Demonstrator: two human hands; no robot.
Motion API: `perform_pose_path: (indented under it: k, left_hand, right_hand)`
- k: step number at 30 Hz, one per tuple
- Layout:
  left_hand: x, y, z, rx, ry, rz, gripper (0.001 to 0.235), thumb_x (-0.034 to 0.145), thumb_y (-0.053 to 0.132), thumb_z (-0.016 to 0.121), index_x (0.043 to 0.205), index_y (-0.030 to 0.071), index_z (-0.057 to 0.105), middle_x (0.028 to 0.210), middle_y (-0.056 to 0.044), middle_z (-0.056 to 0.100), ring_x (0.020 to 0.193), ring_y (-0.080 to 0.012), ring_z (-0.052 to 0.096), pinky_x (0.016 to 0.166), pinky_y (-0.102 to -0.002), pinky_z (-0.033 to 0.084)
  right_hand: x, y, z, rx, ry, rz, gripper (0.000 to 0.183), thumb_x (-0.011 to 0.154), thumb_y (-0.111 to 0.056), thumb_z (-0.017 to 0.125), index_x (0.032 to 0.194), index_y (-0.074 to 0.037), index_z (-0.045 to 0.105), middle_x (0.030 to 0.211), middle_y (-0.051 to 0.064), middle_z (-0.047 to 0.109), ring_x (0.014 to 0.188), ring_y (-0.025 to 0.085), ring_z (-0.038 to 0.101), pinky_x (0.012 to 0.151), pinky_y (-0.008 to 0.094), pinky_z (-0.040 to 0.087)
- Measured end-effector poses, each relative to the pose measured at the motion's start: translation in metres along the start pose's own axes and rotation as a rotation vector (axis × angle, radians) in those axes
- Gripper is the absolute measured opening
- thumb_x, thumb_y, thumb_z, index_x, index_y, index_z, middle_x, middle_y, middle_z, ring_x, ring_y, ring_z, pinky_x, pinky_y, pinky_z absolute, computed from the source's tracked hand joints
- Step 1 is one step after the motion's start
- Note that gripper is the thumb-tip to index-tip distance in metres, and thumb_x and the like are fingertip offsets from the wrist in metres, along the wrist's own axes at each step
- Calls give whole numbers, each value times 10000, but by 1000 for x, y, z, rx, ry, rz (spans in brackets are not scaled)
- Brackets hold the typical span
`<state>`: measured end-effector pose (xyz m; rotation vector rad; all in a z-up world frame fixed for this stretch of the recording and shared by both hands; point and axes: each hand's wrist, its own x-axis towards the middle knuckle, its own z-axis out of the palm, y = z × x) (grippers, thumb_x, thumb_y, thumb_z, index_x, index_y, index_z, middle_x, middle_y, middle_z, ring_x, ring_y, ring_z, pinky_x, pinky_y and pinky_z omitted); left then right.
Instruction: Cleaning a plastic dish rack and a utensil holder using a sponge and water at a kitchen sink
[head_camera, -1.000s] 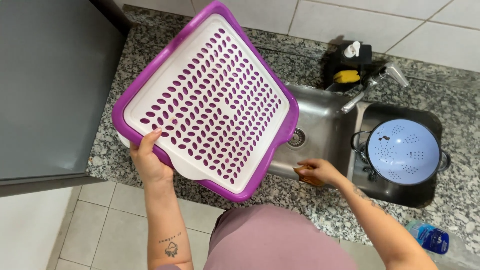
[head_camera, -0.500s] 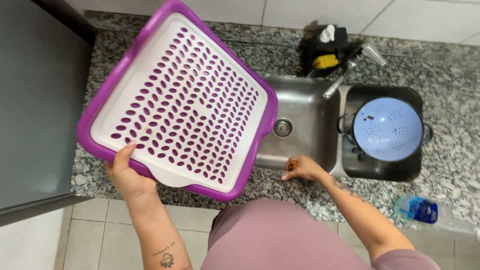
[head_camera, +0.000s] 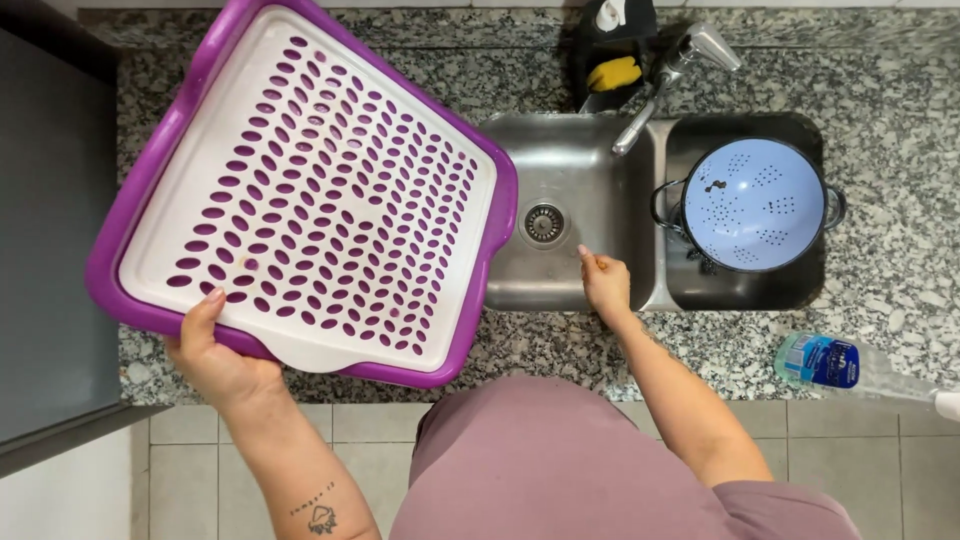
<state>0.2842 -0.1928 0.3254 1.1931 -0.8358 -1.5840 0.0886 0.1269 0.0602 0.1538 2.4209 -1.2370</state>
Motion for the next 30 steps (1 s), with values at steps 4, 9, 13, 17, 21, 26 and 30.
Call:
perform_pose_path:
  k: [4,9,13,17,21,26,30]
  left_hand:
    - [2,1,5,-20,-35,-2,482,603,49,636,1083,82,618,1064,-49,681,1004,-223,684,839,-349,637]
    - [5,1,2,-17,-52,6,481,632,58,624,1110,100,610,1071,-28,673,1014,-210,680,858,-321,627]
    - [6,1,3,-94,-11,9,483,592,39,634,1074,77,633,1055,-52,682,972,-221,686,816,-341,629]
    - [-6,11,5,-76,-46,42,466,600,39,625,1066,70,620,1037,-56,673,989,-226,674,828,-338,617]
    - [-49,35,27,12,-154,248,433,687,96,744,1065,107,534,920,-50,613,867,-188,643,795,-350,608]
    - [-65,44,28,170,-574,519,541,821,10,697,1281,120,434,1120,-138,541,1034,-267,589,923,-430,517]
    - [-97,64,28,197,-855,564,651,870,-8,660,1367,200,294,1272,-242,411,1113,-413,517,918,-553,476]
  right_hand:
    - [-4,-17,-3,-11,-30,7,561,887,-475,589,491,-117,415,469,-15,400,477,111,359,490,294,295]
    - [-11,-19,-4,-53,-77,34,588,875,-446,611,514,-144,257,495,-20,252,491,120,250,491,311,222]
    - [-12,-24,-5,-80,-96,39,560,881,-447,598,498,-117,358,469,4,359,475,135,334,499,316,294]
    - [-24,-38,-7,2,-134,9,477,849,-394,651,531,-97,458,457,38,488,434,136,434,486,286,347]
    - [-34,-57,11,436,-230,-98,173,821,-154,694,916,-15,656,660,153,633,478,182,580,458,297,487]
    - [-67,-112,45,657,-743,77,632,858,-533,547,1263,-67,413,1008,206,613,744,267,645,616,388,536]
    - [-43,-76,97,851,-902,381,871,800,-658,628,1320,-1,388,1170,172,557,992,305,619,840,447,521]
